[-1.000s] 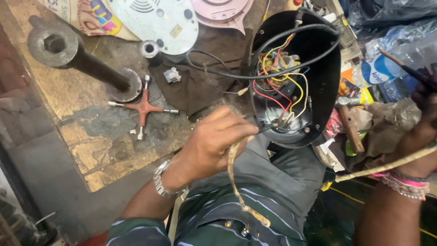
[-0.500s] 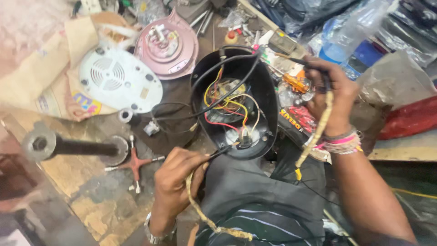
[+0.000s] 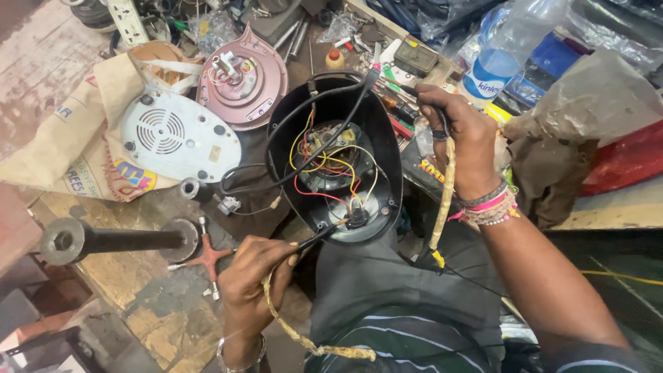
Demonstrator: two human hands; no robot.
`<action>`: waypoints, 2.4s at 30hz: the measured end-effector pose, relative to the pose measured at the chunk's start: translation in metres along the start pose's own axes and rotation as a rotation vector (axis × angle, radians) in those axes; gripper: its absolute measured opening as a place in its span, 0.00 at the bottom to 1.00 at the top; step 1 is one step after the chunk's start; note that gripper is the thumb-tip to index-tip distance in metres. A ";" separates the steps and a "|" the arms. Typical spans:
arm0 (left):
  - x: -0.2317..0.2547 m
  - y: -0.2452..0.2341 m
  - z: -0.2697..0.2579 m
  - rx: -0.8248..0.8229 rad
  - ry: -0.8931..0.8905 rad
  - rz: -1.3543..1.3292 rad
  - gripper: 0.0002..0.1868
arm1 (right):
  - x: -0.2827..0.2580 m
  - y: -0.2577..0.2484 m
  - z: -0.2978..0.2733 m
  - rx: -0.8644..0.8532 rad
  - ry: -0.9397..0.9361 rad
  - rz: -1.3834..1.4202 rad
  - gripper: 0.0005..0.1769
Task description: The person is seated on the floor in a workshop, repairing a small electric motor. They use a soldering iron to work on the internal wiring and components of the motor, which is held in their lap.
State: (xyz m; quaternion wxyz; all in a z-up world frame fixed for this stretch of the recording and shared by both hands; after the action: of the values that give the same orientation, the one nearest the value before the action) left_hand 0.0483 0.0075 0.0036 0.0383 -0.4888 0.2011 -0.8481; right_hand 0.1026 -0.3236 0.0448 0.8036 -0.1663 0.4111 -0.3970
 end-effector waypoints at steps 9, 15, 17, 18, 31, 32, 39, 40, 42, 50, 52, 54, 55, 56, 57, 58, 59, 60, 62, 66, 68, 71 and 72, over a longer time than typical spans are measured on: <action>0.001 -0.001 -0.003 -0.005 0.004 0.025 0.12 | -0.015 -0.006 -0.005 0.003 -0.035 -0.031 0.08; 0.000 -0.001 -0.003 0.004 -0.011 0.004 0.11 | -0.010 0.000 -0.006 -0.035 0.034 -0.010 0.09; 0.000 -0.001 -0.003 0.007 -0.005 0.011 0.12 | -0.007 0.002 -0.007 -0.060 0.093 0.004 0.11; 0.001 -0.001 -0.003 0.008 -0.002 0.014 0.12 | -0.006 0.002 -0.009 -0.076 0.133 0.012 0.12; 0.005 -0.001 -0.002 0.023 -0.009 0.000 0.11 | 0.000 -0.002 -0.007 -0.006 -0.036 -0.030 0.06; 0.006 -0.001 -0.001 0.021 -0.005 0.000 0.11 | 0.002 -0.003 -0.006 -0.003 -0.035 -0.030 0.05; 0.006 0.000 0.000 0.018 -0.011 0.005 0.12 | 0.009 -0.005 -0.003 0.015 0.000 -0.012 0.04; 0.006 0.000 0.000 0.014 -0.013 0.004 0.12 | 0.009 -0.005 -0.003 0.016 0.006 0.004 0.04; 0.006 -0.001 0.000 0.010 -0.017 0.003 0.12 | 0.008 -0.005 -0.004 0.011 0.003 0.011 0.03; 0.005 -0.001 0.000 -0.003 0.017 0.009 0.12 | 0.009 -0.007 -0.004 0.004 -0.051 -0.026 0.05; 0.005 -0.001 -0.001 -0.007 0.024 0.003 0.13 | 0.011 -0.007 -0.003 0.004 -0.059 -0.016 0.05; 0.005 0.000 0.000 -0.008 0.030 0.005 0.13 | 0.011 -0.006 -0.003 0.014 -0.066 -0.019 0.05; 0.005 0.000 0.000 -0.006 0.030 0.004 0.13 | 0.010 -0.006 -0.003 0.019 -0.070 -0.020 0.05; 0.006 0.000 0.000 -0.005 0.029 0.003 0.12 | 0.009 -0.006 -0.002 0.017 -0.072 -0.017 0.05; 0.006 0.000 0.000 -0.003 0.028 0.002 0.12 | 0.007 -0.006 -0.001 0.015 -0.073 -0.014 0.05; 0.006 0.000 0.001 -0.003 0.027 0.004 0.12 | 0.004 -0.007 0.000 0.013 -0.075 -0.011 0.05; 0.006 0.000 0.001 -0.002 0.026 0.006 0.12 | 0.001 -0.007 0.002 0.018 -0.084 -0.011 0.06; 0.006 0.000 0.001 -0.002 0.025 0.008 0.12 | -0.001 -0.008 0.004 0.023 -0.094 -0.011 0.07; 0.006 -0.001 0.001 -0.001 0.024 0.007 0.12 | -0.007 -0.008 0.007 0.028 -0.102 -0.011 0.08; 0.008 -0.001 0.001 0.000 0.021 0.007 0.12 | -0.010 -0.009 0.009 0.030 -0.109 -0.028 0.09; 0.008 -0.001 0.002 -0.006 0.023 0.011 0.12 | -0.011 -0.009 0.010 0.029 -0.115 -0.041 0.08; 0.009 -0.002 0.001 -0.012 0.021 0.012 0.12 | -0.012 -0.010 0.009 0.028 -0.112 -0.046 0.08; 0.010 -0.002 0.001 -0.013 0.019 0.010 0.12 | -0.012 -0.010 0.009 0.029 -0.105 -0.041 0.09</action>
State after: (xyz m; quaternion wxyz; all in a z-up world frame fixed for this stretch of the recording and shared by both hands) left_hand 0.0445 0.0063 0.0124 0.0373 -0.4798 0.2095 -0.8512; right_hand 0.1006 -0.3207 0.0623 0.8181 -0.1835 0.3593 -0.4099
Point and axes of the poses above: each hand's wrist, its own z-axis towards the middle knuckle, its own y-axis out of the palm, x = y × z, the point moved 4 cm from there along z, towards the middle knuckle, and after that the axes turned 1 degree about -x, right-handed, at the moved point
